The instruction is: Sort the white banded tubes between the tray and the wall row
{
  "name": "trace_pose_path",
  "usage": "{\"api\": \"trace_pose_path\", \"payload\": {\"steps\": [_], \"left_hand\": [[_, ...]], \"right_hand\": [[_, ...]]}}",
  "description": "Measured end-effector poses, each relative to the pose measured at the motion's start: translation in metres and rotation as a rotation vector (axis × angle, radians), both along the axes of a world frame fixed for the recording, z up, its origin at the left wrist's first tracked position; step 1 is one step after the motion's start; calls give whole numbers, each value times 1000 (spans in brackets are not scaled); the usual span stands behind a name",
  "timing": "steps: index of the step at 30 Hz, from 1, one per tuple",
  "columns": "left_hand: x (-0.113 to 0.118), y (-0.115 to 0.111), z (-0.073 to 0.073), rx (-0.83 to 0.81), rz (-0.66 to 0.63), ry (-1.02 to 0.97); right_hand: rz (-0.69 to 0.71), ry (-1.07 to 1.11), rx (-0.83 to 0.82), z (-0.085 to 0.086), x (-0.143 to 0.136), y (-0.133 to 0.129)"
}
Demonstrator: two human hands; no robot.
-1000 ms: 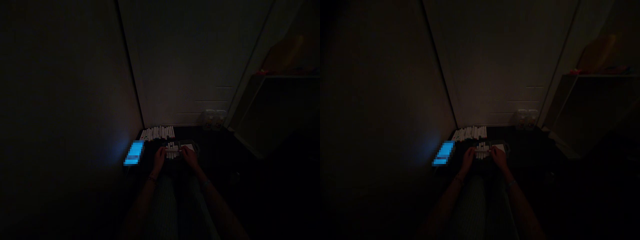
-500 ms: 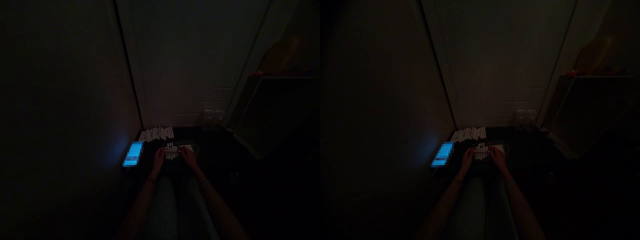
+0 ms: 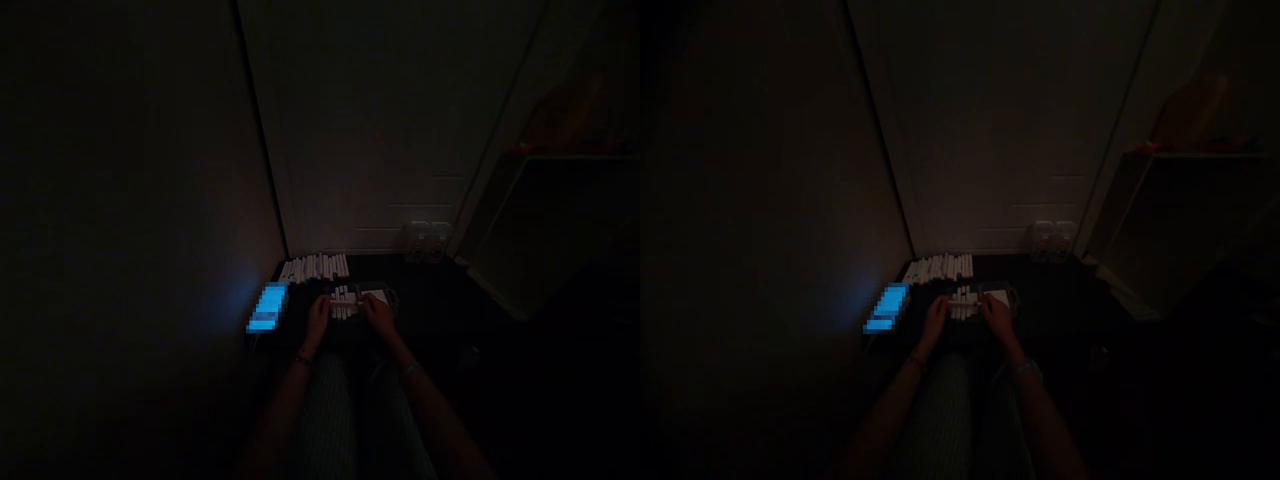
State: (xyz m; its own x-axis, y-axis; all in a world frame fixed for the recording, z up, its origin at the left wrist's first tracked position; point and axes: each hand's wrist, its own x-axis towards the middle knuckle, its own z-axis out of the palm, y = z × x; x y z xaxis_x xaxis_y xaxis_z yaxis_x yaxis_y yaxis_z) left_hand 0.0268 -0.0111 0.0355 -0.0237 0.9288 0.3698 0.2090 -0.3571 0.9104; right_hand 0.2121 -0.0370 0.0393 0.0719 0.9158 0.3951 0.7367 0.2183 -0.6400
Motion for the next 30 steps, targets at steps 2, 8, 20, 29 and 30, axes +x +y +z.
{"api": "trace_pose_path", "payload": {"steps": [2, 8, 20, 29, 30], "left_hand": [[0, 0, 0, -1, 0, 7], [-2, 2, -1, -10, -3, 13], [-1, 2, -2, 5, -16, 12], [0, 2, -2, -14, 20, 14], [1, 1, -1, -18, 17, 10]], "right_hand": [[-3, 3, 2, 0, 0, -1], [1, 0, 25, 0, -1, -1], [-8, -6, 1, -1, 0, 0], [-17, -19, -13, 3, -1, -2], [-21, -22, -21, 4, -2, -2]]}}
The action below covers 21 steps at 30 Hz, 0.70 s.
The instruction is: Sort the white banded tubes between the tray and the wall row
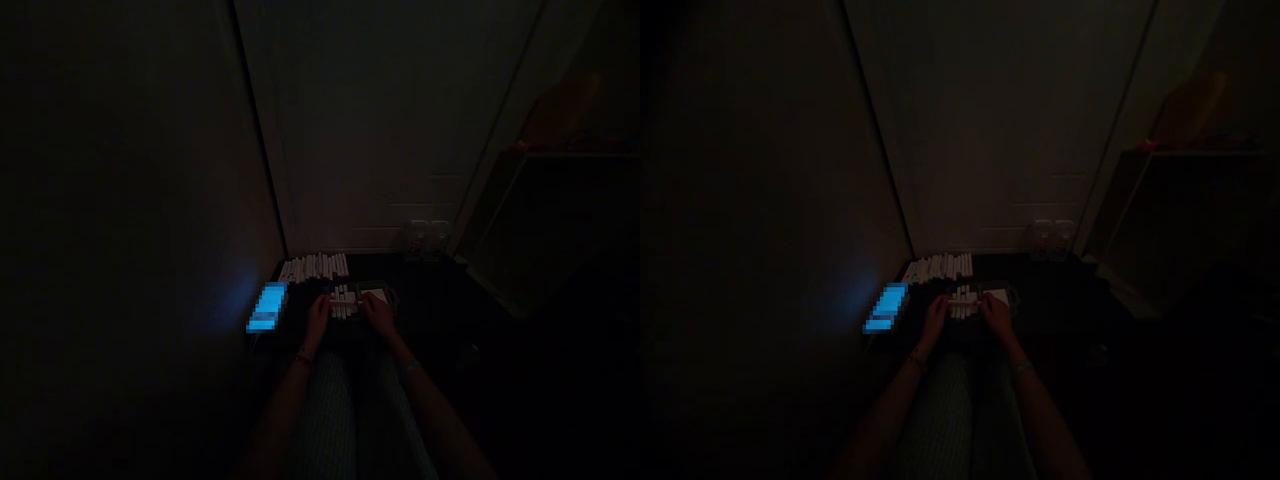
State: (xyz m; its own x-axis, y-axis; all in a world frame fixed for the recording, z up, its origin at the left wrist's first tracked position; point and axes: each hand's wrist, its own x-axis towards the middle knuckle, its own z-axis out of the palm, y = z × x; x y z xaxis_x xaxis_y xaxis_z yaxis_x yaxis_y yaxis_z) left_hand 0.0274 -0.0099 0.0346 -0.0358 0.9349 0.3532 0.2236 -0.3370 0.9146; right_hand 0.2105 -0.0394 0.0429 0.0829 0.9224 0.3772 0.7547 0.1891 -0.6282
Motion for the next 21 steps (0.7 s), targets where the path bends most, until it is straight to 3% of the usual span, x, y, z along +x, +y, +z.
{"api": "trace_pose_path", "payload": {"steps": [21], "left_hand": [[0, -2, 3, 17, -24, -4]], "right_hand": [[6, 5, 4, 1, 0, -1]]}}
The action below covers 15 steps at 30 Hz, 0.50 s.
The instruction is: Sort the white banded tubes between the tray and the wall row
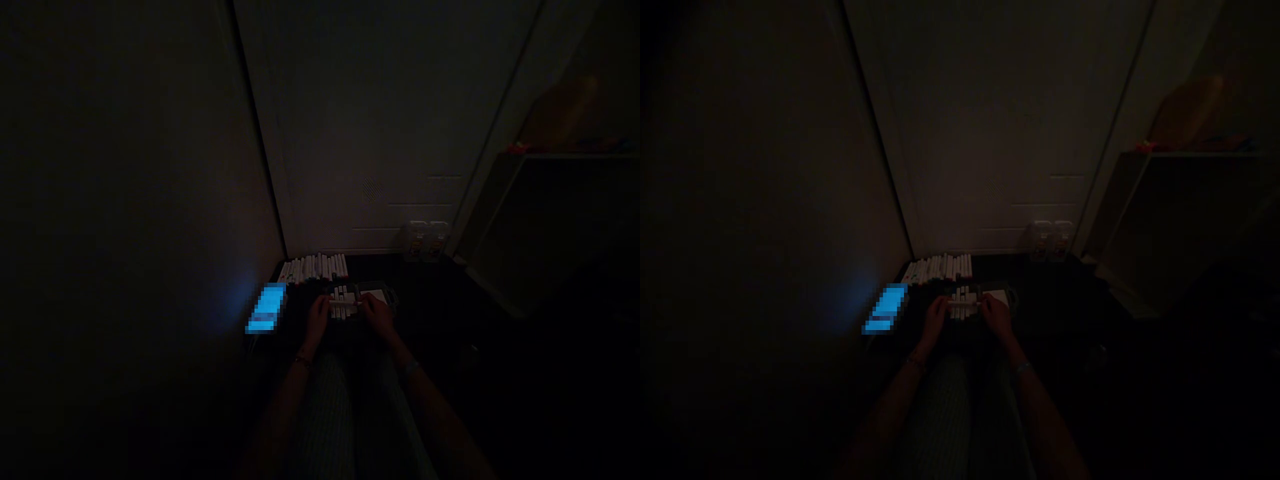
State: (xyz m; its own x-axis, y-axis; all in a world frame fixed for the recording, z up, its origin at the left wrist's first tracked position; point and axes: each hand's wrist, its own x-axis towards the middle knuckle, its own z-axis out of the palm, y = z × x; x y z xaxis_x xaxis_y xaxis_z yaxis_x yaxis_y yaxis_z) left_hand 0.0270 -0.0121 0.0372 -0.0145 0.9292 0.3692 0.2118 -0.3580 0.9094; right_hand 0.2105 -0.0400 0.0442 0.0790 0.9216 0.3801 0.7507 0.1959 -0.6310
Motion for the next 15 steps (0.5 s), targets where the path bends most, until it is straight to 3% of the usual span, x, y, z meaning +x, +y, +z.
{"api": "trace_pose_path", "payload": {"steps": [15], "left_hand": [[0, 0, 0, -13, 6, -13]], "right_hand": [[5, -6, 6, -3, 1, 2]]}}
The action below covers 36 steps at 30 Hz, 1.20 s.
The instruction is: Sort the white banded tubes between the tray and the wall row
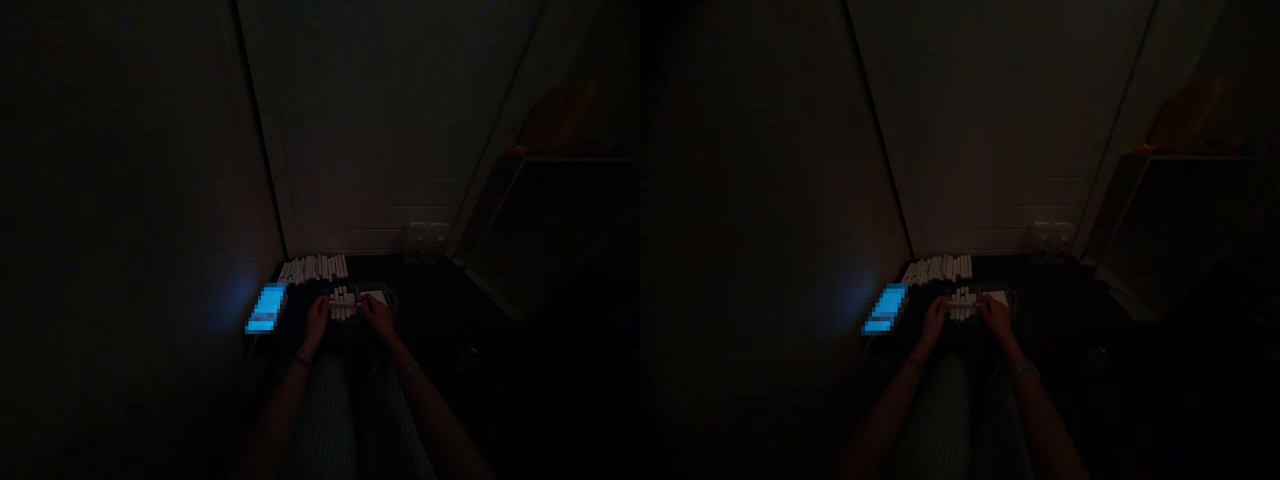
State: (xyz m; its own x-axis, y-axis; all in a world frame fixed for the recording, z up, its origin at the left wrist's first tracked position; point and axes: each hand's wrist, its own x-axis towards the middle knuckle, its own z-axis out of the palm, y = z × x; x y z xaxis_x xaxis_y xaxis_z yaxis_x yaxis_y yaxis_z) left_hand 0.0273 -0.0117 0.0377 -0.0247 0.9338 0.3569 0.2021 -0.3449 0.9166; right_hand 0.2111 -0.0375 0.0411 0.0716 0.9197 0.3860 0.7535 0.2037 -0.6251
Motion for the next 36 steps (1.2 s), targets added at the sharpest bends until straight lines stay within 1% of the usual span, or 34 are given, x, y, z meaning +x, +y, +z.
{"api": "trace_pose_path", "payload": {"steps": [5, 12, 15, 23, 29, 36], "left_hand": [[1, 1, -2, -23, 16, -4], [-1, 4, -7, 20, -11, 6], [-1, 4, -8, 23, -4, 11], [-2, 3, -5, 15, -3, 28], [-2, 3, -6, 18, 6, 23], [-1, 2, -3, 1, 12, 15]], "right_hand": [[-11, 8, -7, 0, -1, 0], [-5, 1, 2, 1, 0, -1], [-14, -4, -3, 1, -1, -1], [-2, 14, 4, 0, -1, -1], [7, 15, 29, -1, 0, -1], [-4, 8, 8, -3, 0, 1]]}}
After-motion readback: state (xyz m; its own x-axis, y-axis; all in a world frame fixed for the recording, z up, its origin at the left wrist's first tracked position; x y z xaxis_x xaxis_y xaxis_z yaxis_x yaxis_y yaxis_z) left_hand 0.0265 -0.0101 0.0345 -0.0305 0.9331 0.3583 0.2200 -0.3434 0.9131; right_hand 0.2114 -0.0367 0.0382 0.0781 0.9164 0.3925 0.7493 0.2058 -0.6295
